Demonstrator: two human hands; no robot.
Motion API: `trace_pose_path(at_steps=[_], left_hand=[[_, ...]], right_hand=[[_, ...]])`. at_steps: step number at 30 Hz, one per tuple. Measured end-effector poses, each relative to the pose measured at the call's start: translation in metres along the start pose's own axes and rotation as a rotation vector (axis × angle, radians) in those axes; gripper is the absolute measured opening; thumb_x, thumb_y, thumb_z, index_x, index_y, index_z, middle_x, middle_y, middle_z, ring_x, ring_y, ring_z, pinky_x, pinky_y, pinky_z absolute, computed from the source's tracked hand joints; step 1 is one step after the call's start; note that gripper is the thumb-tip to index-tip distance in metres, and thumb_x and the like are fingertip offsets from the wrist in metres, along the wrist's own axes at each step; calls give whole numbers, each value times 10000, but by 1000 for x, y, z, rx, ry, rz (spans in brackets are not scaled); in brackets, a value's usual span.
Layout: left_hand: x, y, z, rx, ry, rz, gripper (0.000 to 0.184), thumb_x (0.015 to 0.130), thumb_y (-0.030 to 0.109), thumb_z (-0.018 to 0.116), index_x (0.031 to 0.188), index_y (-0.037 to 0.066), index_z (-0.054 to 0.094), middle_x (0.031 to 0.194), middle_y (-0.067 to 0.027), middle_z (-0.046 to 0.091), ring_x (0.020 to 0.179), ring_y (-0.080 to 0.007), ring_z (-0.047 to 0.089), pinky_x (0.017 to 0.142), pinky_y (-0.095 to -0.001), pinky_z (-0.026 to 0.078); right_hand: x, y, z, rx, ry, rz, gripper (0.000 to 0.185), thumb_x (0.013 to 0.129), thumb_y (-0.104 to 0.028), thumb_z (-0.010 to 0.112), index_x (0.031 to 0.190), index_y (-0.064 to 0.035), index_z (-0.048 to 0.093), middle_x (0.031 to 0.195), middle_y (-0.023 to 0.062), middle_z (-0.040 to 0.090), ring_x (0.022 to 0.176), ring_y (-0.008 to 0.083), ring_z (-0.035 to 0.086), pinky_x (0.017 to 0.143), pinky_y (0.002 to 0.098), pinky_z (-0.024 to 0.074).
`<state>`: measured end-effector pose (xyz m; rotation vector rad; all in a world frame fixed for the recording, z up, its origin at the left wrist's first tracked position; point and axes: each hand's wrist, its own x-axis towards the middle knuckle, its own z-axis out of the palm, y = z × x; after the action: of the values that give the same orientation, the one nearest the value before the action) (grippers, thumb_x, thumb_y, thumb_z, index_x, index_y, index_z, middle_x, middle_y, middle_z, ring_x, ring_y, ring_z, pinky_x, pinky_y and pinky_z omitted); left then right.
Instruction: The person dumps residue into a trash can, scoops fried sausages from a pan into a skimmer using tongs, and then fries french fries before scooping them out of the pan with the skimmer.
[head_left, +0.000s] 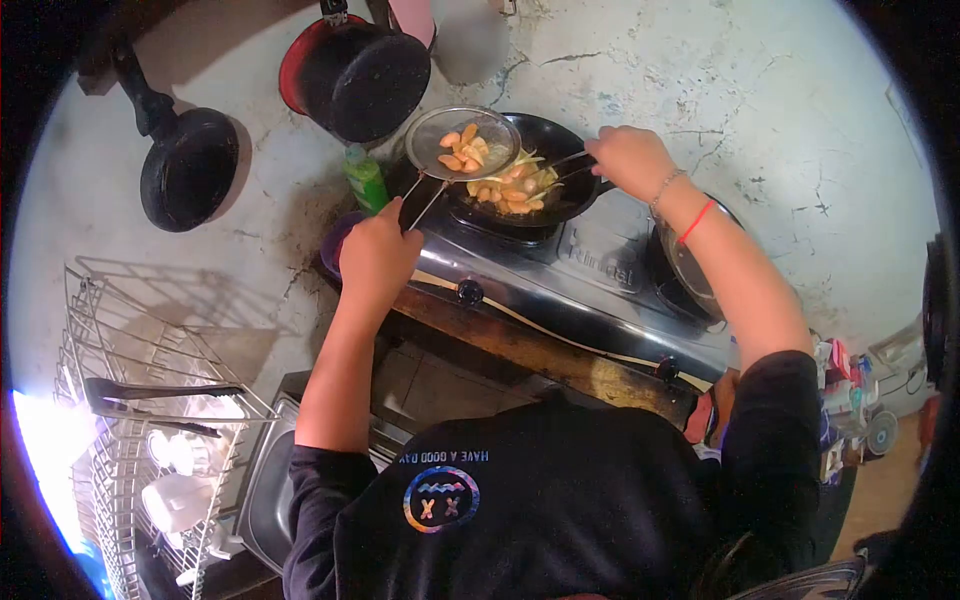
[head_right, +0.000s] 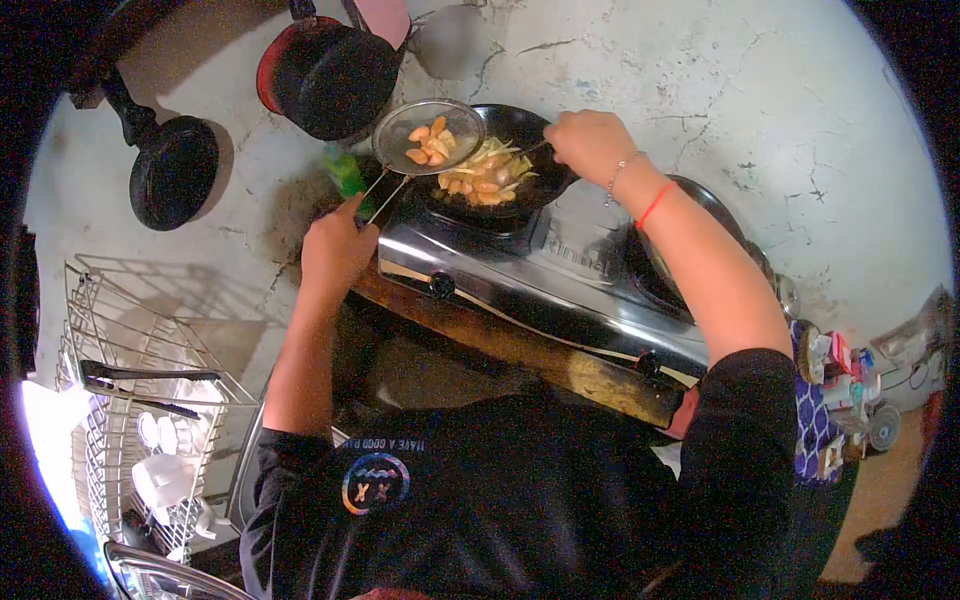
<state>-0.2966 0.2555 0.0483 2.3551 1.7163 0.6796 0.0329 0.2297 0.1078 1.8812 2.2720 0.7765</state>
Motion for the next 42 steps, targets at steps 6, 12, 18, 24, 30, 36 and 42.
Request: trace_pose_path(at_steps=[6, 12, 18, 24, 30, 36, 42], left_hand=[[0, -1, -4, 31, -2, -6, 467, 736, 220, 515, 1165, 41, 563, 833, -214, 648, 731, -391, 609, 619, -426, 481], [-3, -6, 1, 33, -7, 3, 455, 734, 212, 518, 1152, 38, 567, 816, -205, 649, 709, -389, 609, 601, -424, 481], [-3, -1, 9, 50, -19, 40, 432, 731, 204, 520, 1124, 31, 569, 792, -199, 646, 690, -390, 606, 585, -427, 479], [-4, 15, 13, -6, -34, 101, 414, 730, 202, 518, 1100, 24, 568, 776, -207, 638, 684, -404, 599, 578, -437, 476], [-3, 9, 11, -40, -1, 103, 409, 728, 204, 514, 1089, 19, 569, 781, -219, 634, 688, -421, 591, 580, -448, 474], [4, -2, 6, -45, 33, 51, 401, 725, 204, 509, 1076, 22, 575, 794, -226, 635, 703, -425, 589, 598, -451, 471], [2, -2, 0, -61, 30, 35, 413, 725, 202, 507, 1092, 26, 575, 810, -230, 637, 718, -421, 590, 616, -448, 470]], right_hand=[[20, -12, 1, -70, 34, -75, 152, 761, -214, 634, 825, -83, 593, 790, 73, 588, 711, 278, 594, 617, 375, 480], [1, 15, -20, -35, 68, -20, 162, 774, -225, 623, 843, -81, 596, 780, 74, 586, 707, 283, 591, 619, 370, 474], [3, 15, -56, 40, 148, 39, 192, 795, -239, 604, 887, -70, 602, 787, 93, 597, 712, 297, 586, 625, 377, 466], [2, -9, -65, 112, 163, 128, 213, 807, -252, 598, 899, -59, 606, 790, 111, 611, 701, 306, 582, 628, 383, 459], [-4, -6, -85, 162, 137, 283, 245, 818, -274, 593, 833, -30, 613, 774, 125, 631, 694, 306, 597, 643, 383, 476], [-24, 2, -75, 232, -62, 385, 287, 805, -294, 600, 854, -13, 629, 803, 140, 648, 703, 310, 606, 661, 386, 484], [-30, 2, -37, 350, -173, 274, 295, 785, -291, 611, 854, -7, 652, 770, 150, 645, 674, 313, 594, 659, 381, 478]])
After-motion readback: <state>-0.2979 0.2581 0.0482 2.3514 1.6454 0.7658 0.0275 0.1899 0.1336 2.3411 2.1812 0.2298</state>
